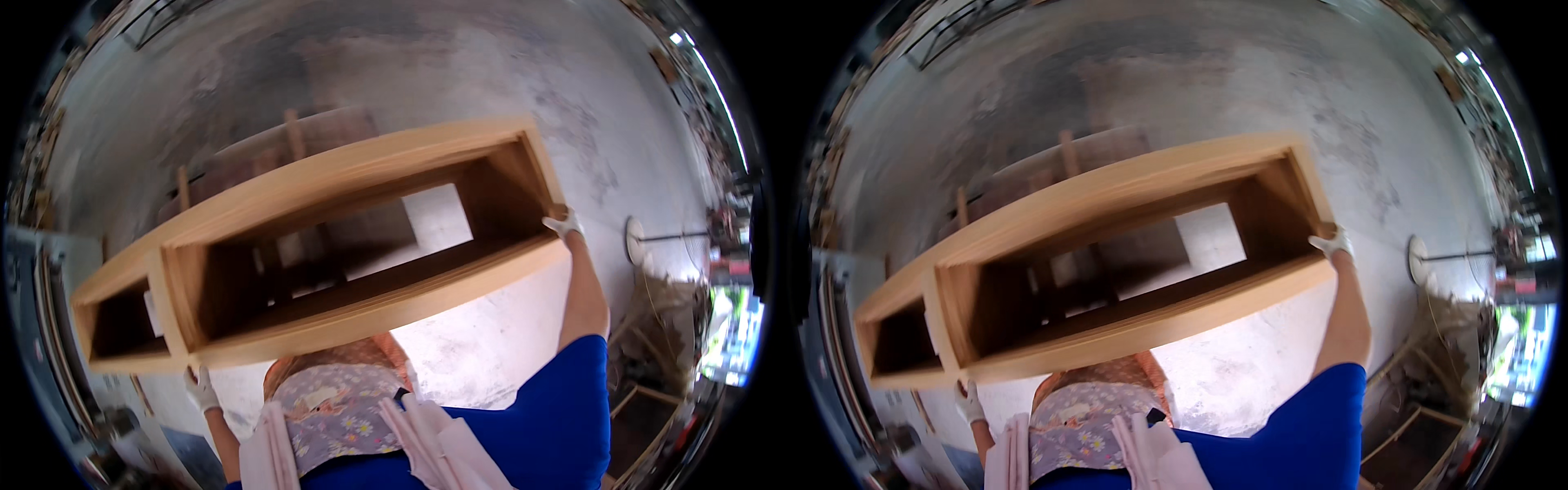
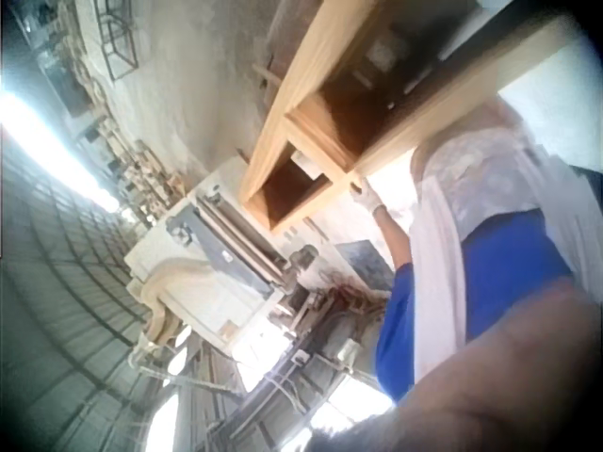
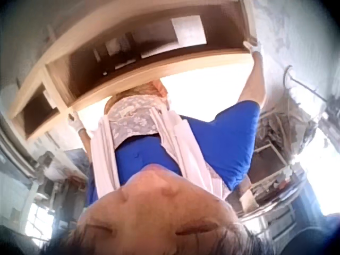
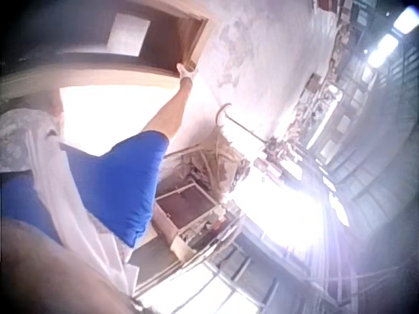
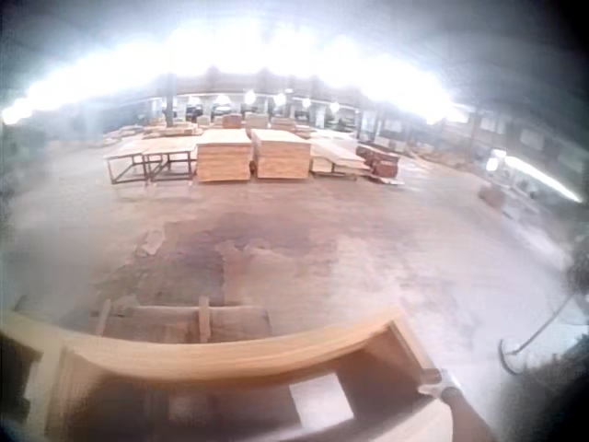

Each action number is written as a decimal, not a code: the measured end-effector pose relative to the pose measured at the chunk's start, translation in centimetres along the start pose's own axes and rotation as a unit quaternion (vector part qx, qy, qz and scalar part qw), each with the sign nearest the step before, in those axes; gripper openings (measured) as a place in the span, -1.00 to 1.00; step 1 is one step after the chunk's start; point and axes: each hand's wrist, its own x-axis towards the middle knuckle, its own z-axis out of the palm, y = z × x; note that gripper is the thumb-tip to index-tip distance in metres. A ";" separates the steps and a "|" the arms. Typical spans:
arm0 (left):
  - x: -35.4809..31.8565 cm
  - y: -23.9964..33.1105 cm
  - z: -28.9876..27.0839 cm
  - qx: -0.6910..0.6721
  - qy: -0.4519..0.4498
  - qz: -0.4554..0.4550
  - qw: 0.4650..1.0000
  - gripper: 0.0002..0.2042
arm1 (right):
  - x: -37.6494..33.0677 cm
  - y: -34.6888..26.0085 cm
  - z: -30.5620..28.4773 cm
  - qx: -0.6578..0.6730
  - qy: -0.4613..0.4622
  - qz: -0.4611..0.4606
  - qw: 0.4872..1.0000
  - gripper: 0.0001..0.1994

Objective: The person assembles a wooden furniture frame by hand, fitting a separate frame piece into the main structure. They repeatedly lift, align, and insert the frame, checking the fit and adjusting the position multiple times throughout the process.

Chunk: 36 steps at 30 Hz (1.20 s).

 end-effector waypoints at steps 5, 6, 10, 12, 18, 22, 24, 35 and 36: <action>-0.2 1.7 0.1 0.121 -0.047 0.022 0.991 -0.26 | -3.3 -8.9 -2.9 -0.084 -0.043 0.096 0.991 -0.12; 0.1 0.8 0.4 0.119 -0.063 0.033 0.990 -0.25 | -3.3 -8.9 -2.9 -0.096 -0.041 0.099 0.990 -0.13; 0.0 0.7 1.7 0.118 -0.102 0.042 0.987 -0.23 | -2.5 -7.9 -2.2 -0.121 -0.050 0.105 0.986 -0.21; -0.1 0.5 2.0 0.124 -0.106 0.041 0.986 -0.22 | -2.3 -8.4 -3.0 -0.102 -0.084 0.090 0.987 -0.24; -0.1 0.6 2.7 0.130 -0.113 0.046 0.984 -0.22 | -2.4 -8.3 -3.7 -0.136 -0.072 0.099 0.983 -0.25; -0.9 2.8 2.4 0.183 -0.115 0.050 0.975 -0.23 | -1.9 -7.5 -3.5 -0.143 -0.073 0.100 0.982 -0.24; -1.6 3.7 2.3 0.193 -0.116 0.047 0.973 -0.24 | -1.6 -8.2 -3.1 -0.129 -0.069 0.092 0.985 -0.23; -2.8 6.6 3.3 0.254 -0.077 0.083 0.960 -0.21 | 5.9 5.3 4.5 -0.014 -0.008 -0.004 1.000 -0.37; -2.6 8.0 3.2 0.277 -0.099 0.048 0.955 -0.21 | 6.5 7.3 3.7 -0.062 0.068 0.003 0.996 -0.27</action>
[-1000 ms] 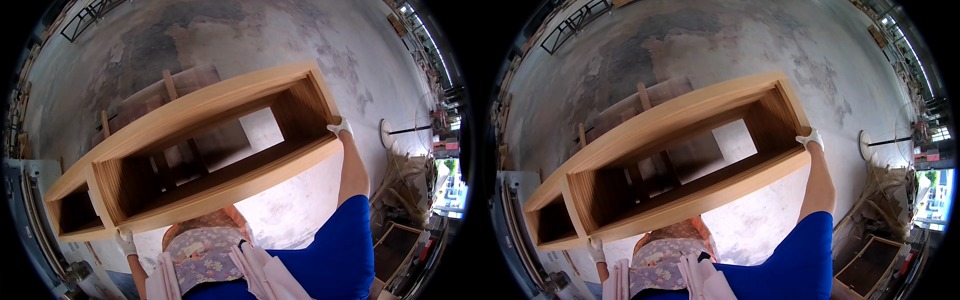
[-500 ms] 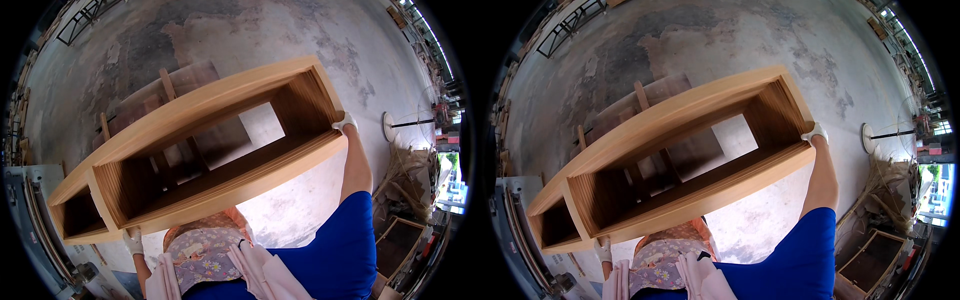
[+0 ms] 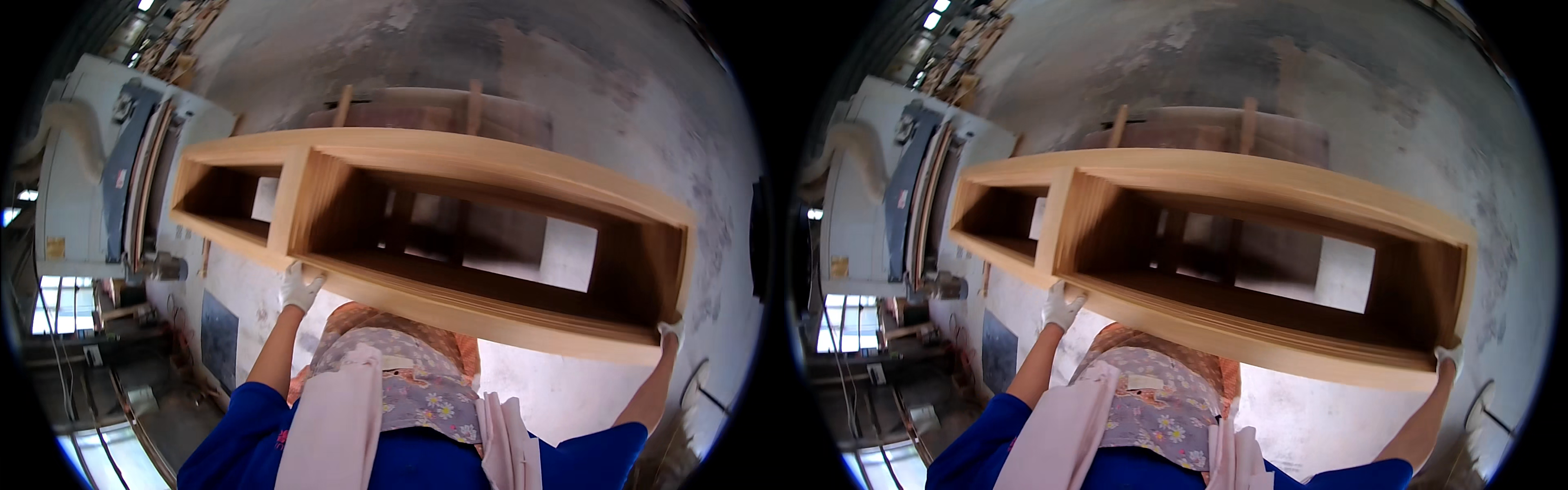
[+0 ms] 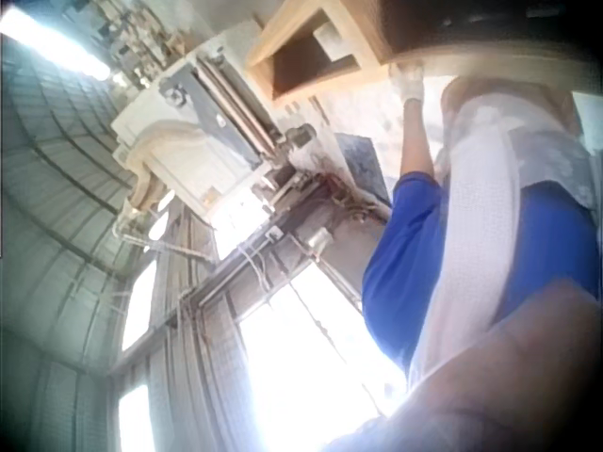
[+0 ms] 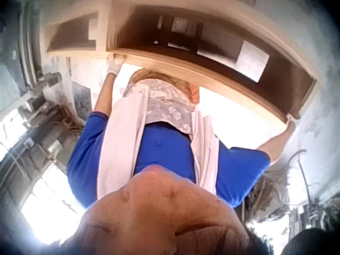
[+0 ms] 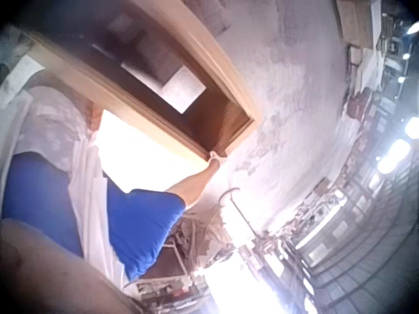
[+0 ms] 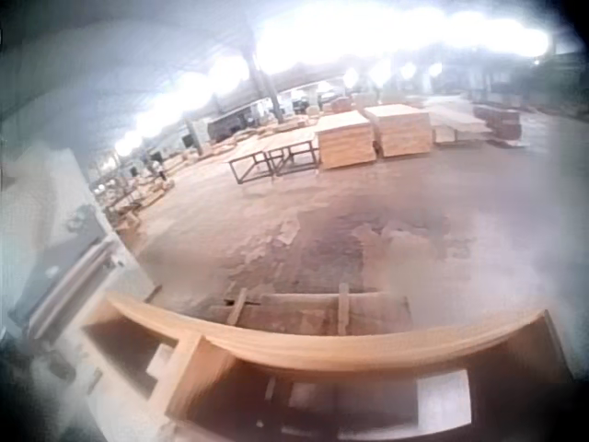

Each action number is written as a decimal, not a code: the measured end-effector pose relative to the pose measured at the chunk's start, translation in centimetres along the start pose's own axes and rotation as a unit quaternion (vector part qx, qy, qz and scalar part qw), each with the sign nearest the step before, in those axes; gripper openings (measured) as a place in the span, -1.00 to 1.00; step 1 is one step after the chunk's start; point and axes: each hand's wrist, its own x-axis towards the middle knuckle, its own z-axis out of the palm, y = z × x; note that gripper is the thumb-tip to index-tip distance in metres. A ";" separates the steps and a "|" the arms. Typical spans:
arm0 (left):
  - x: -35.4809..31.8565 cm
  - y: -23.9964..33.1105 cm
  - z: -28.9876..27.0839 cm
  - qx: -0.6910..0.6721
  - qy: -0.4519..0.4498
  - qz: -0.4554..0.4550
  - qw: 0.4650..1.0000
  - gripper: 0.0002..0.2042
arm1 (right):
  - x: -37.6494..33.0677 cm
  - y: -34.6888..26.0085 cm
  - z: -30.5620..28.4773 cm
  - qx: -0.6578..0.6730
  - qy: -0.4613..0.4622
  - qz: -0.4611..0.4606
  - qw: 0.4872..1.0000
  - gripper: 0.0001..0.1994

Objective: The person assembles a wooden furniture frame by hand, fitting a separate frame piece into the main structure. They repeatedly lift, align, and insert the frame, checking the fit and adjusting the position multiple times throughout the process.

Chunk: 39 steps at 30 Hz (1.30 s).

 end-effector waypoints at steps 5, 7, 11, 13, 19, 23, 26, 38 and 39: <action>-1.0 1.6 -2.0 0.004 -0.011 -0.029 1.000 -0.22 | -1.3 -4.2 -1.9 0.022 -0.113 0.064 0.991 -0.23; -0.8 1.6 -1.7 0.003 -0.011 -0.023 1.000 -0.22 | -0.8 -3.9 -2.3 0.009 -0.147 0.097 0.984 -0.18; -0.7 1.4 -1.1 0.005 -0.011 -0.019 1.000 -0.22 | -3.3 -7.0 -1.7 -0.023 0.070 0.065 0.995 -0.11; -2.0 2.1 -2.7 0.024 -0.018 -0.034 0.999 -0.22 | -8.3 -17.1 -4.9 -0.071 0.082 0.053 0.993 -0.09; -1.0 0.9 -4.0 0.014 -0.027 -0.041 0.999 -0.38 | -26.7 -33.8 -2.3 0.050 -0.069 -0.288 0.954 -0.32; 2.8 -3.1 -5.8 -0.142 0.003 -0.092 0.986 -0.55 | -39.5 -43.5 -1.1 0.145 -0.194 -0.372 0.896 -0.48; 7.3 -10.4 -3.6 -0.103 0.157 0.010 0.982 -0.58 | -47.6 -50.0 0.1 0.137 -0.215 -0.433 0.865 -0.45; 18.8 -15.5 -4.6 0.068 -0.138 0.100 0.983 -0.40 | -57.7 -60.3 3.6 -0.083 -0.209 -0.248 0.942 -0.57; 18.7 -15.7 -4.5 0.065 -0.146 0.095 0.983 -0.41 | -57.7 -60.2 3.8 -0.091 -0.211 -0.246 0.942 -0.57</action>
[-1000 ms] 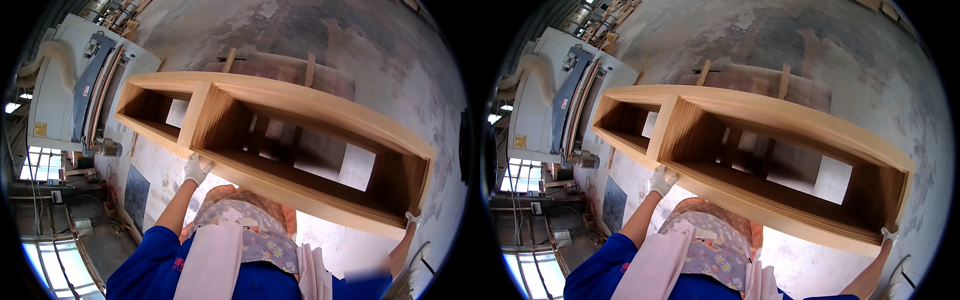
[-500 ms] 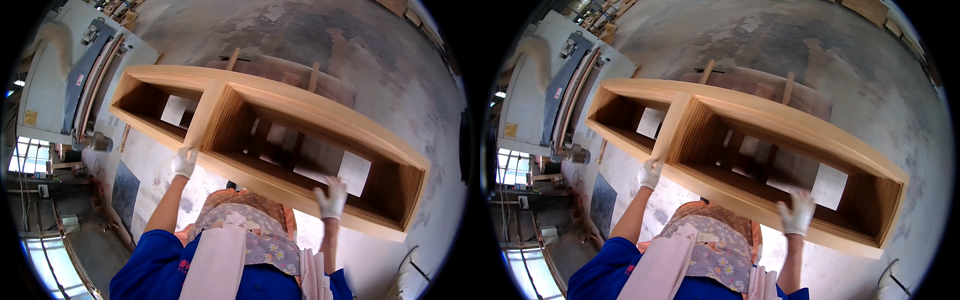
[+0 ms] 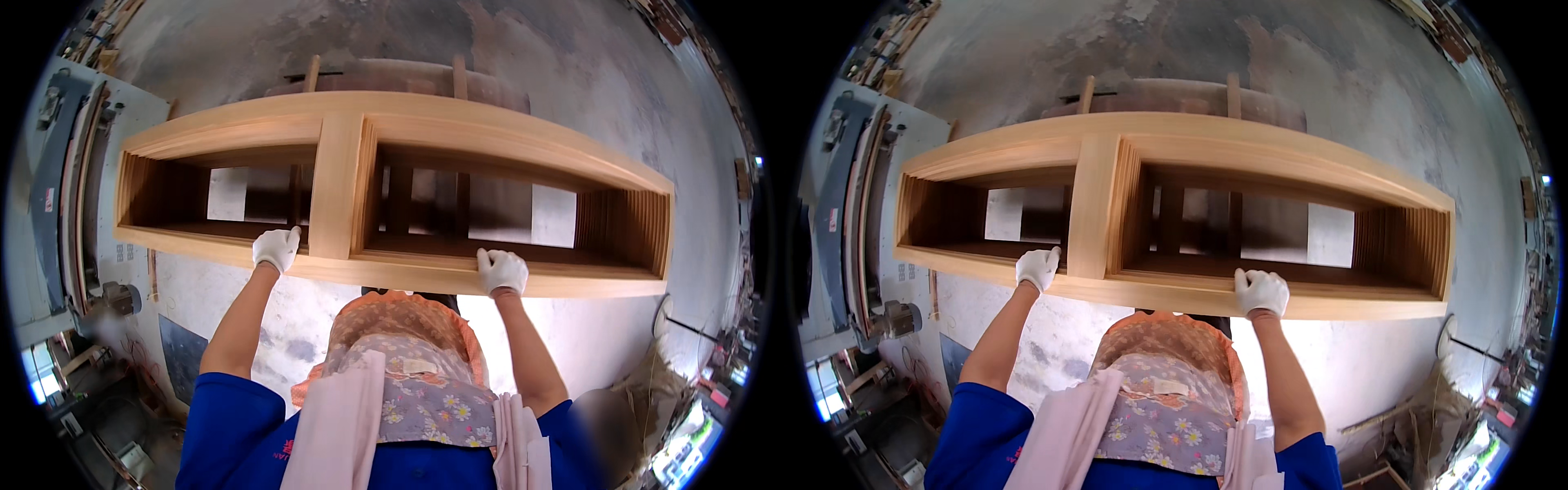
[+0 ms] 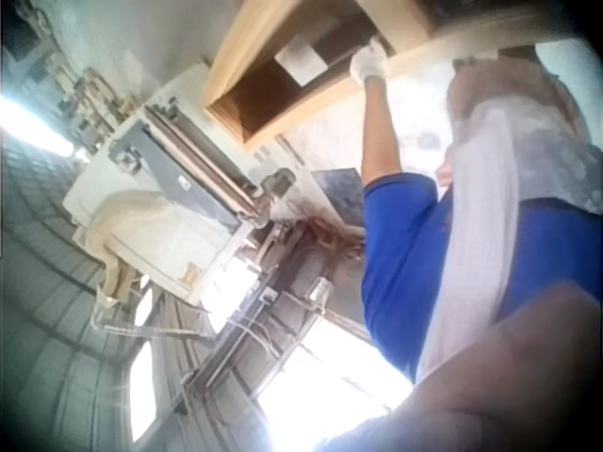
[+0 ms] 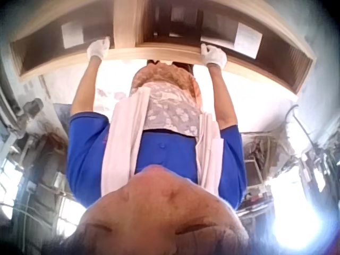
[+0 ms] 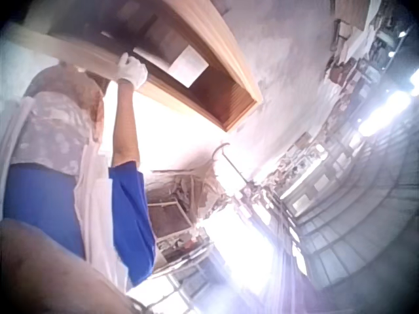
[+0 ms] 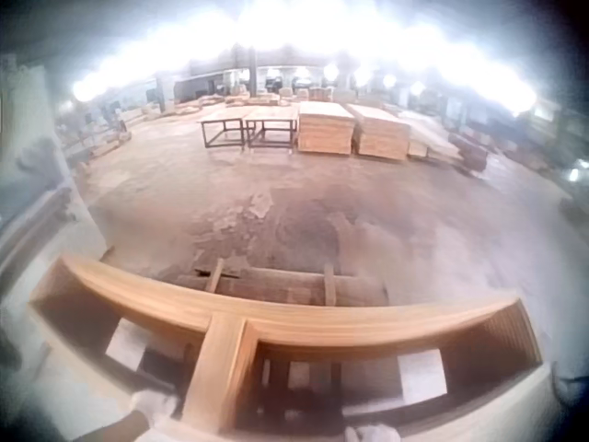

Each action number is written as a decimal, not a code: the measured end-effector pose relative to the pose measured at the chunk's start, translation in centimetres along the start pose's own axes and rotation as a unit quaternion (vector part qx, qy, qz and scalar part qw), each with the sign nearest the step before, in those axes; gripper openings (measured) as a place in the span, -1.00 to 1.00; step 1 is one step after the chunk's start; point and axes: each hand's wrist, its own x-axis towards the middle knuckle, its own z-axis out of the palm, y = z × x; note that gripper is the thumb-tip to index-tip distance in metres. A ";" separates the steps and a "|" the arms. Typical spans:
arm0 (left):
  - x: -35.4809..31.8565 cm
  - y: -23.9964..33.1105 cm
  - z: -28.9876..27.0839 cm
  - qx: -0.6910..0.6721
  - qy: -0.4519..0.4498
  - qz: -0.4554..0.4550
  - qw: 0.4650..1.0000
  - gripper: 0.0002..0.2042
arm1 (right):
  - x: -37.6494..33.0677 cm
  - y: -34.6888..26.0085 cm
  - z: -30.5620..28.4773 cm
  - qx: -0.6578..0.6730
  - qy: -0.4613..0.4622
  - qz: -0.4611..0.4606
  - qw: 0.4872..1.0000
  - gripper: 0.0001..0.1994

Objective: The person assembles a wooden furniture frame by hand, fitting a separate frame piece into the main structure. They repeatedly lift, align, and insert the frame, checking the fit and adjusting the position multiple times throughout the process.

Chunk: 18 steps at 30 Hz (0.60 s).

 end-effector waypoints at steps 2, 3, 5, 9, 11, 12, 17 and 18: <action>-0.3 0.2 0.0 -0.016 0.009 -0.006 1.000 -0.43 | -0.1 0.1 0.1 0.005 0.006 -0.003 1.000 -0.56; -0.5 0.3 -0.1 -0.020 0.006 -0.004 1.000 -0.43 | -0.2 0.0 0.2 0.006 0.006 0.004 1.000 -0.58; -0.3 0.1 -0.7 -0.025 0.011 -0.003 1.000 -0.44 | 0.0 -0.2 0.8 0.009 0.017 0.001 1.000 -0.59; -0.4 0.2 -0.6 -0.039 0.009 -0.011 0.999 -0.46 | -0.1 -0.1 0.9 -0.002 0.003 0.014 1.000 -0.61; -0.2 0.2 -0.8 -0.040 0.015 -0.004 0.999 -0.47 | 0.0 -0.2 1.1 -0.004 0.007 0.015 1.000 -0.60; -0.1 0.3 -0.8 -0.043 0.014 -0.004 0.999 -0.47 | 0.3 0.0 0.9 -0.008 0.004 0.019 1.000 -0.60; -0.3 0.1 -0.6 -0.046 0.019 -0.006 0.999 -0.48 | 0.1 -0.7 0.5 -0.007 -0.014 0.035 0.999 -0.60; -0.2 0.1 -0.7 -0.044 0.025 0.000 0.999 -0.48 | 0.2 -0.8 0.4 -0.010 -0.021 0.039 0.999 -0.60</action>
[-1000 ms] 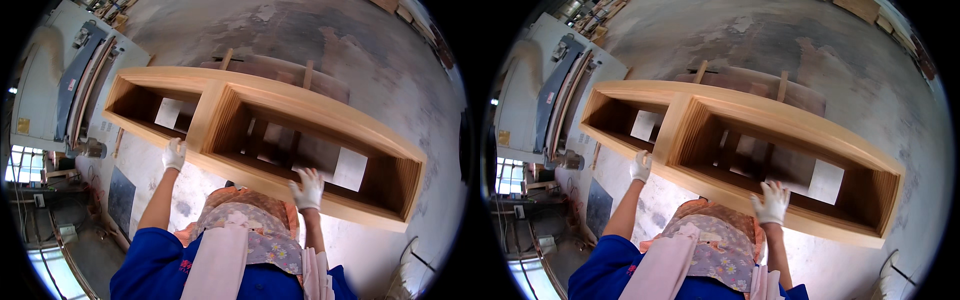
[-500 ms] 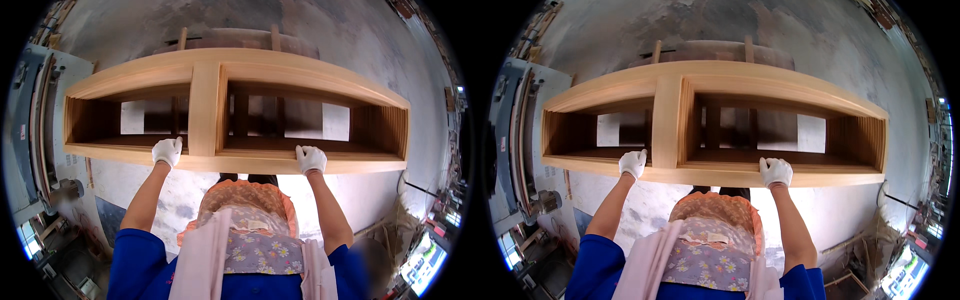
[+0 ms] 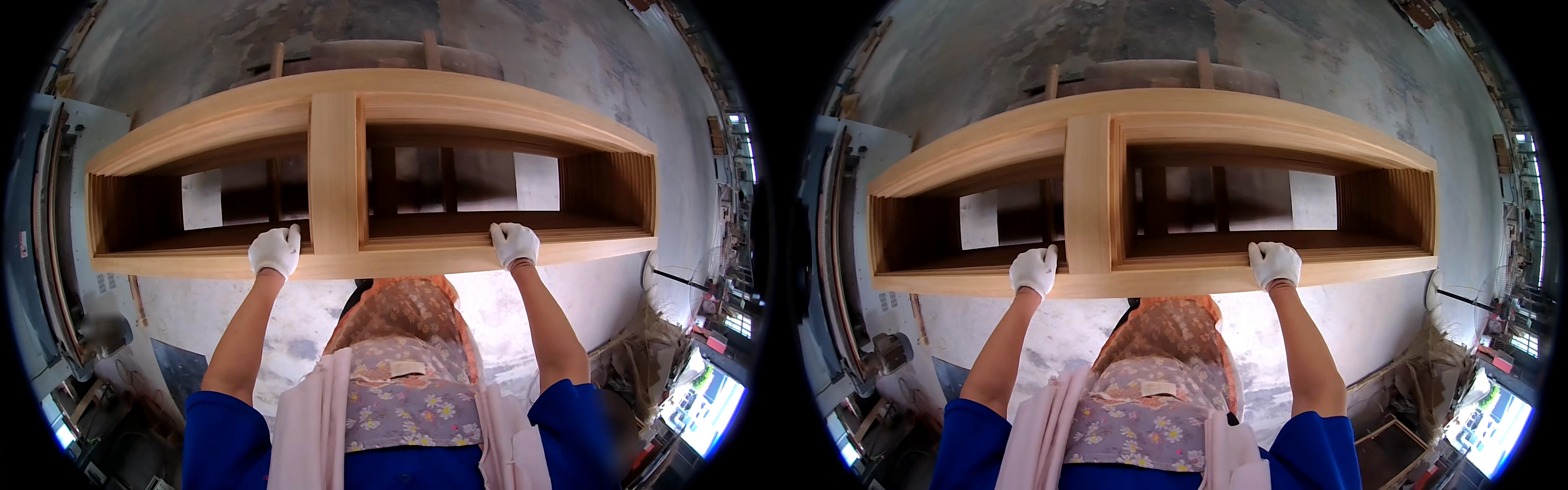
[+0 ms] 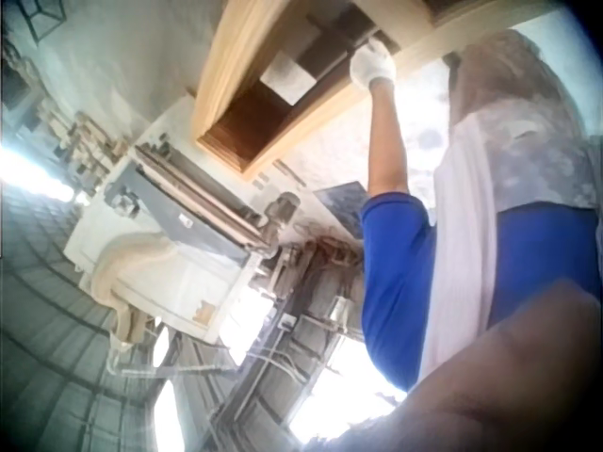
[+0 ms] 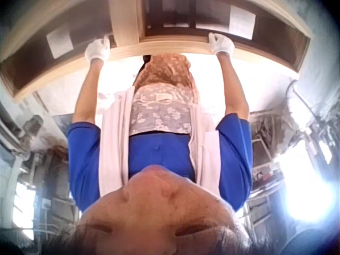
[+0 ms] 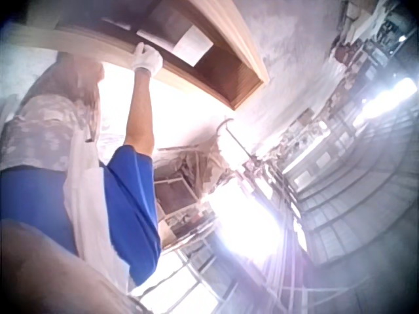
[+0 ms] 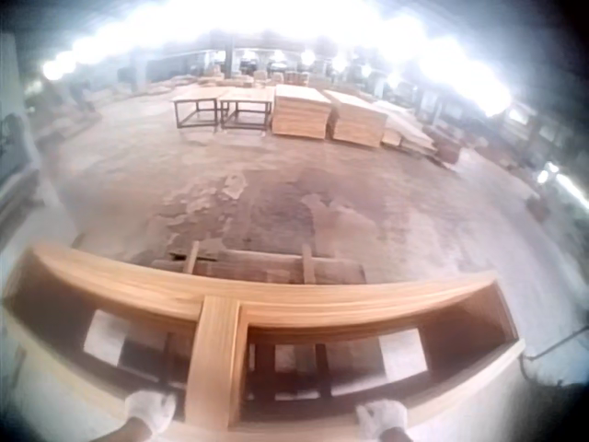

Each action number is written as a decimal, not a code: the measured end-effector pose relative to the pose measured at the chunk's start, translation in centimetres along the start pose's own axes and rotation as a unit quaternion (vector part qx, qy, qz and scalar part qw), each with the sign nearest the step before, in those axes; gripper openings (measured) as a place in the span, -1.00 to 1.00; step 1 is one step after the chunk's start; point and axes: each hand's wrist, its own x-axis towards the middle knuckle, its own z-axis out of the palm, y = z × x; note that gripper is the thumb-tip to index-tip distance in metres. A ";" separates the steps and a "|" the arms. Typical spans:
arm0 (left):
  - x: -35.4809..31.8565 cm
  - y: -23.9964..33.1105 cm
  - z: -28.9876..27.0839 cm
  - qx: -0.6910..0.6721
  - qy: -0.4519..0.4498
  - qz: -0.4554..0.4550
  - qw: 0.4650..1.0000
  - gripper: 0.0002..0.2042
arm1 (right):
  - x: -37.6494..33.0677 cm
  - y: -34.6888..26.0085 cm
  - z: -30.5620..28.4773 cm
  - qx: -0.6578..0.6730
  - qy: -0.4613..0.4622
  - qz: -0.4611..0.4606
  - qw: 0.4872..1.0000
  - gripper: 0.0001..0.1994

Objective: The person assembles a wooden furniture frame by hand, fitting a separate frame piece into the main structure. They repeatedly lift, align, and insert the frame, checking the fit and adjusting the position multiple times throughout the process.

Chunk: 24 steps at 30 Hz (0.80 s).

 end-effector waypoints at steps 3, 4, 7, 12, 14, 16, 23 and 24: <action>-0.2 0.1 0.0 -0.003 -0.003 -0.002 1.000 -0.48 | -0.1 0.4 0.4 0.002 0.004 -0.005 1.000 -0.60; -0.1 0.2 -0.1 -0.004 -0.006 -0.005 1.000 -0.48 | 0.0 0.5 0.5 0.007 0.010 -0.009 1.000 -0.60; -0.2 0.3 -0.2 -0.012 -0.013 -0.012 1.000 -0.49 | 0.0 0.4 0.2 0.008 0.002 -0.008 1.000 -0.60; -0.1 0.0 0.3 -0.009 0.010 0.001 1.000 -0.51 | 0.0 0.2 0.0 0.005 0.005 -0.005 1.000 -0.61; -0.1 0.2 0.3 -0.007 0.016 0.005 1.000 -0.51 | 0.1 0.4 0.2 0.000 0.008 -0.009 1.000 -0.60; -0.1 0.3 0.5 -0.004 0.026 0.009 1.000 -0.51 | -0.1 0.8 0.4 0.004 0.018 -0.014 1.000 -0.61; 0.1 -0.2 0.9 -0.001 0.024 0.015 1.000 -0.53 | 0.3 0.8 0.5 0.028 0.034 -0.037 0.998 -0.62; 0.1 -0.3 0.9 -0.007 0.025 0.012 1.000 -0.53 | 0.5 0.5 -0.1 0.025 -0.007 -0.034 0.999 -0.70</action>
